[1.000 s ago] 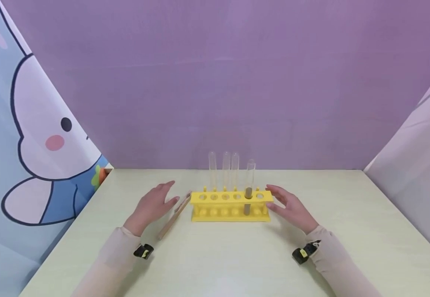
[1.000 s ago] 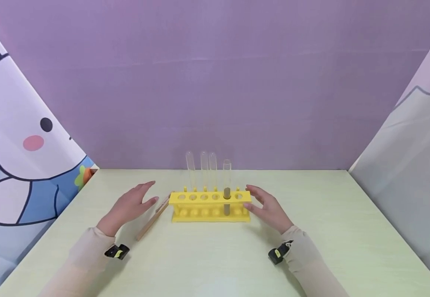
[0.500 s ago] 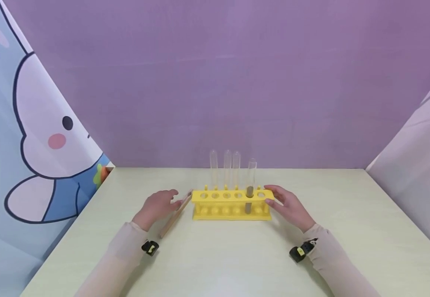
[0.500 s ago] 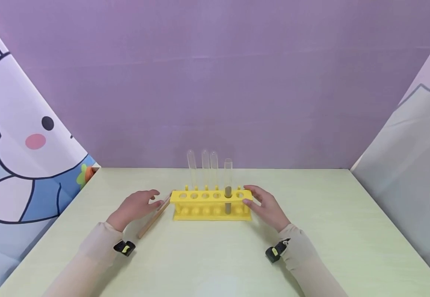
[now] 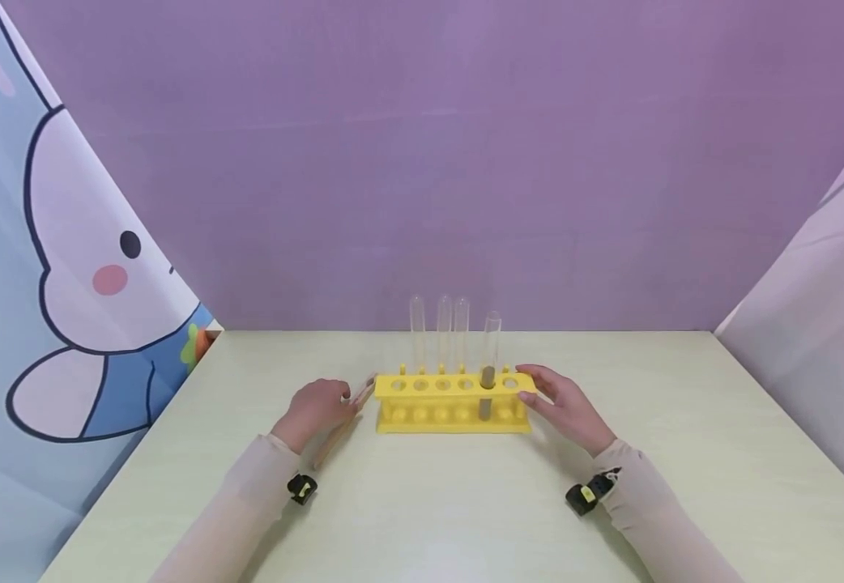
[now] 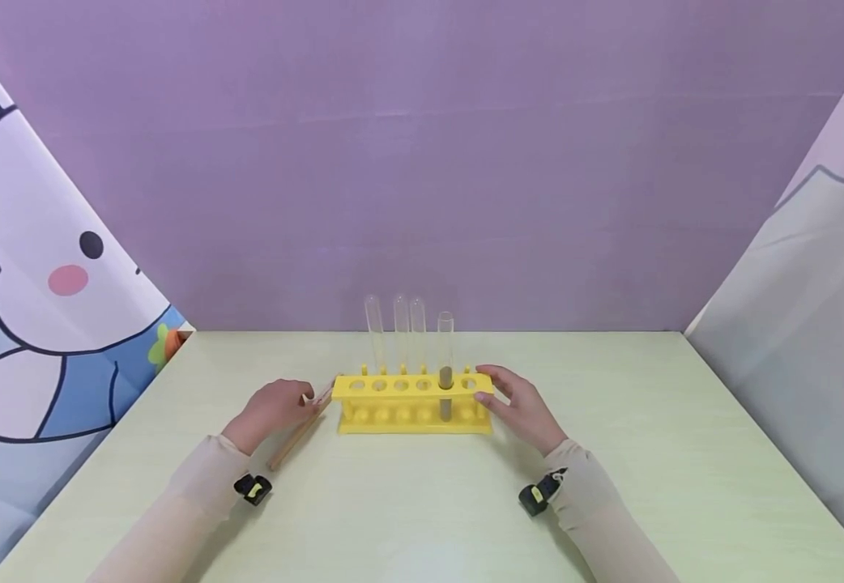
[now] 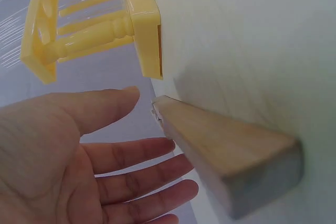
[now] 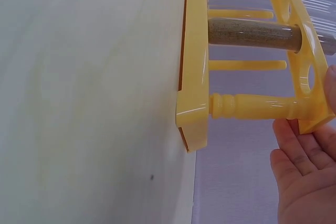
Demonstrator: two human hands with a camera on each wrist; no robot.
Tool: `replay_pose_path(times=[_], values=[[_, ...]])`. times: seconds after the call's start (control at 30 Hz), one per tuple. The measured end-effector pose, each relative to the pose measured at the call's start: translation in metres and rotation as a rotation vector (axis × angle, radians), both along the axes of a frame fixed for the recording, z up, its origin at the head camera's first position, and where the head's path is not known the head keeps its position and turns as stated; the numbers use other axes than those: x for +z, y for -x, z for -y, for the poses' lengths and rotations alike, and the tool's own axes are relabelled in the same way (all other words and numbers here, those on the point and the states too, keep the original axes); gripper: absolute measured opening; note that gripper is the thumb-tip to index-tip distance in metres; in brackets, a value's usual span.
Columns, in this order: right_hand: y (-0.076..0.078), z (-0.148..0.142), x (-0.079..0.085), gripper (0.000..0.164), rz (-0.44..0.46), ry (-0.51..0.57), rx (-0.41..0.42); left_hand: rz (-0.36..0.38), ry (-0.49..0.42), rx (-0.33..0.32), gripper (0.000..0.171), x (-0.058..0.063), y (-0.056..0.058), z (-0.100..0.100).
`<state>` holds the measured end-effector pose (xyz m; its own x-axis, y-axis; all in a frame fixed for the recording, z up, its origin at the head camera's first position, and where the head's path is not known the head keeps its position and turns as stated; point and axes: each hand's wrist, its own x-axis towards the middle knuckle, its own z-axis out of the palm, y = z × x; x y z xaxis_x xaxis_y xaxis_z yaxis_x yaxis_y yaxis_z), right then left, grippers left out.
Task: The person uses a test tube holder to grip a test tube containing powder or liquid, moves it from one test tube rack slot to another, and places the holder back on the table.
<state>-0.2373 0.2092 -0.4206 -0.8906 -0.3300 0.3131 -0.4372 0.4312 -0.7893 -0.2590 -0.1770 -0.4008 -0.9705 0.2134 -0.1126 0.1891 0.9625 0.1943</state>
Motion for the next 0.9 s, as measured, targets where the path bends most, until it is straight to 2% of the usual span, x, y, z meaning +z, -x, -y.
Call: replay_pose_path(times=[0.33, 0.63, 0.9], values=[[0.0, 0.001, 0.001, 0.043, -0.004, -0.002, -0.006, -0.006, 0.021, 0.003, 0.024, -0.003, 0.003, -0.004], [-0.019, 0.013, 0.029, 0.041, -0.006, -0.039, -0.019, 0.014, 0.061, 0.027, 0.026, -0.011, 0.008, -0.007], [-0.02, 0.013, 0.031, 0.04, -0.002, -0.03, -0.013, 0.043, 0.1, 0.043, 0.029, -0.01, 0.008, -0.012]])
